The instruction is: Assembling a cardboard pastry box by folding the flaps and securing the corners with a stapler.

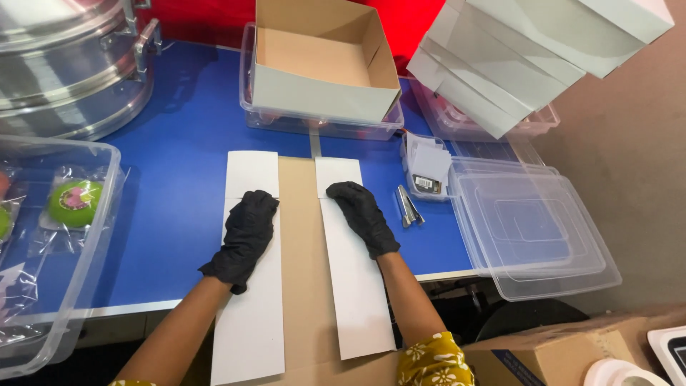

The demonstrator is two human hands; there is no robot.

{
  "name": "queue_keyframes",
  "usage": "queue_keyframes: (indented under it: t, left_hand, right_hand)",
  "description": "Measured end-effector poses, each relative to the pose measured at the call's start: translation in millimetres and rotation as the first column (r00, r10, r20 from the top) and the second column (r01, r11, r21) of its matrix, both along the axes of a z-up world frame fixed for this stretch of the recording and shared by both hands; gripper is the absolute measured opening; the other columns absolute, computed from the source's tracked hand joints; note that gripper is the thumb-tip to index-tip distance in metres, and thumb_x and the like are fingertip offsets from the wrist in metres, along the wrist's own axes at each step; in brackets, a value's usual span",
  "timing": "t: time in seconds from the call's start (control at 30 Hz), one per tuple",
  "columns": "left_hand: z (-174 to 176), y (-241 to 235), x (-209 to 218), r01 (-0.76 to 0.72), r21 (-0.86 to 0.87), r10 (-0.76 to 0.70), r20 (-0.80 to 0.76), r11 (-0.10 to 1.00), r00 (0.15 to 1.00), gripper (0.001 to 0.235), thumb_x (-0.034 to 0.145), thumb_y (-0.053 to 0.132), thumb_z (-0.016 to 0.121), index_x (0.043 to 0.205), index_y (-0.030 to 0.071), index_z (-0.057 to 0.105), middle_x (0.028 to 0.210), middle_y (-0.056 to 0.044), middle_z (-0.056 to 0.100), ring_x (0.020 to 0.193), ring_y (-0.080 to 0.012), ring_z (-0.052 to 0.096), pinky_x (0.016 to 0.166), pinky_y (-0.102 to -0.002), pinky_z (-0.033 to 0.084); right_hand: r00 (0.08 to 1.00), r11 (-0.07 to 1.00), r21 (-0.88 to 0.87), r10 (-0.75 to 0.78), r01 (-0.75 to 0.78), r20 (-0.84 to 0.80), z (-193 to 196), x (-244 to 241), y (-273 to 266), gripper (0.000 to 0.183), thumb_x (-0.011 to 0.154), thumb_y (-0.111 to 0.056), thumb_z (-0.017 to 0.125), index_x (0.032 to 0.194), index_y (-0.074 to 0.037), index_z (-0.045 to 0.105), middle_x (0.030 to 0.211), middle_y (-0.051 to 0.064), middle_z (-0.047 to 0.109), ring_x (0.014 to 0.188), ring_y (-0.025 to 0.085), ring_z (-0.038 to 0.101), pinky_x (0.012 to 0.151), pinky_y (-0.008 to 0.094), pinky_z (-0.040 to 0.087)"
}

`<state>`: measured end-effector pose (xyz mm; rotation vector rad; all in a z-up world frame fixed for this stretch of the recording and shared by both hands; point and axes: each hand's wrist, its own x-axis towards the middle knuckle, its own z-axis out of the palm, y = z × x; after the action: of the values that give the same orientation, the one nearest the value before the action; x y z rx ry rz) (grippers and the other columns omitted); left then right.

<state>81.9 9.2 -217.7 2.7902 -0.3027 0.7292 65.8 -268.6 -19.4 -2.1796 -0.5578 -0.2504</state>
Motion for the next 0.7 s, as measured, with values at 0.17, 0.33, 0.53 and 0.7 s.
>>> queue_keyframes:
  t: [0.17,0.33,0.53,0.7]
  left_hand:
    - [76.2,-10.1,-28.5,-0.001,-0.105,0.003,0.015,0.994,1.000,0.024,0.094,0.033,0.067,0.117,0.026,0.067,0.117,-0.001,0.065,0.120,-0.0246,0.063,0.100,-0.039,0.053]
    - [59.8,-7.5,7.2,0.005,0.059,-0.013,0.127,0.998,0.992,0.035,0.092,0.035,0.071,0.125,0.027,0.064,0.123,-0.005,0.066,0.123,-0.0261,0.062,0.101,-0.044,0.053]
    - [161.1,-26.3,-38.5,-0.001,0.002,0.001,0.132,1.000,0.991,0.046,0.097,0.066,0.052,0.121,0.028,0.062,0.126,-0.002,0.058,0.124,-0.0218,0.055,0.101,-0.043,0.044]
    - [181.9,-15.8,-40.1,0.078,-0.201,-0.009,0.320,0.976,0.947,0.029,0.103,0.031,0.057,0.131,0.028,0.063,0.140,0.002,0.057,0.131,-0.0205,0.056,0.100,-0.034,0.050]
  right_hand:
    - [0.979,0.959,-0.275,-0.018,0.074,0.202,-14.4,2.7,7.5,0.026,0.101,-0.022,0.066,0.122,-0.035,0.073,0.121,-0.005,0.066,0.116,0.019,0.066,0.098,0.034,0.056]
    - [0.927,0.889,-0.421,-0.009,0.178,0.375,1.3,5.4,19.9,0.057,0.103,-0.015,0.058,0.152,-0.043,0.048,0.141,0.004,0.052,0.135,0.029,0.050,0.109,0.045,0.048]
    - [0.986,0.865,-0.485,-0.068,0.133,0.149,2.6,5.9,27.8,0.067,0.107,-0.016,0.049,0.160,-0.051,0.028,0.160,0.006,0.039,0.152,0.027,0.035,0.122,0.059,0.027]
    - [0.982,0.748,-0.645,-0.048,0.155,0.181,-9.1,19.0,21.9,0.062,0.106,-0.024,0.050,0.159,-0.050,0.031,0.156,0.001,0.046,0.148,0.024,0.042,0.120,0.056,0.030]
